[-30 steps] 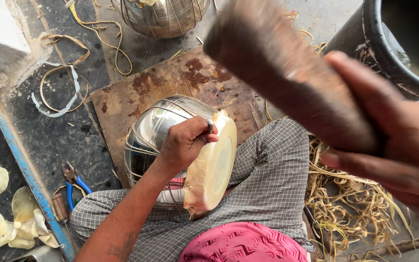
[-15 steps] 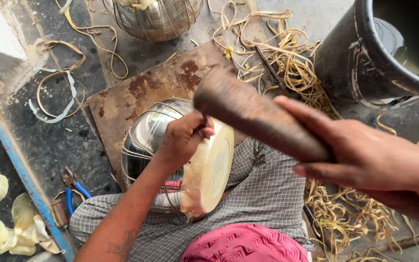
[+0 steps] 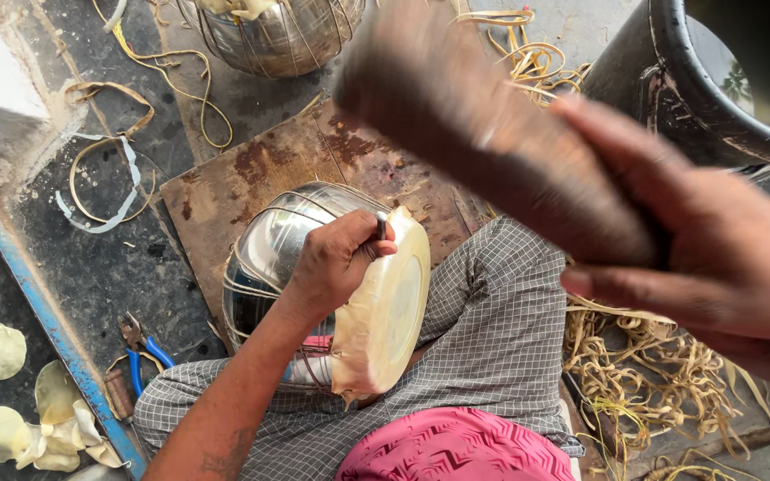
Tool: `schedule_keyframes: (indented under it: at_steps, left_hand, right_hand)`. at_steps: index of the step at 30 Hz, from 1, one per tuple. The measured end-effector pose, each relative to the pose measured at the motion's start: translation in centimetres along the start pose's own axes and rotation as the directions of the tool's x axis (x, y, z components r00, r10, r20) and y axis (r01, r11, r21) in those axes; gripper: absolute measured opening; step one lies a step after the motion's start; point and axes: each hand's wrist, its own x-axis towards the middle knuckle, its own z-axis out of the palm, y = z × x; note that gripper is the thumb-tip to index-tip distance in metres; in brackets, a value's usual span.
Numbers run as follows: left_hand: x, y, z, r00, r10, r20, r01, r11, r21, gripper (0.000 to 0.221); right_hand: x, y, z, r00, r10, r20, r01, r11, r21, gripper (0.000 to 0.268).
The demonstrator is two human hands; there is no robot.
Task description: The person is repairing a drum by hand and using a mallet to hammer a metal tool into the side of the instrument. The person handles drum heads and uses pliers to adjust the tension of the straps while sitting on the floor.
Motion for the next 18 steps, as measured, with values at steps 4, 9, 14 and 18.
schedule_keyframes:
  at_steps: [4,9,14,18]
  left_hand:
    - [0.1,-0.5,0.2,1.0,-0.017,0.026,0.017,1.0,0.017,0.015]
    - [0.3,-1.2,0.4,0.998,-0.022,0.06,0.02,0.999,0.033,0.011]
    - [0.0,-2.3,-0.6,0.979,-0.202,0.032,0.203,0.977,-0.058,0.012]
    - [1.1,-5.3,-2.6,0.971,-0.24,0.004,0.234,0.941,-0.243,0.007]
  right_hand:
    - [1.6,-1.5,1.6,0.938,0.315,0.141,-0.303,0.947,-0.103,0.114]
    - [3.5,2.3,2.0,0.694,0.535,0.481,-0.494,0.84,-0.222,0.121]
    - [0.4,10.6,10.6,0.825,0.46,0.328,-0.506,0.342,0.792,0.066]
    - [2.6,16.5,23.3,0.774,0.58,0.253,-0.301,-0.015,0.954,0.053]
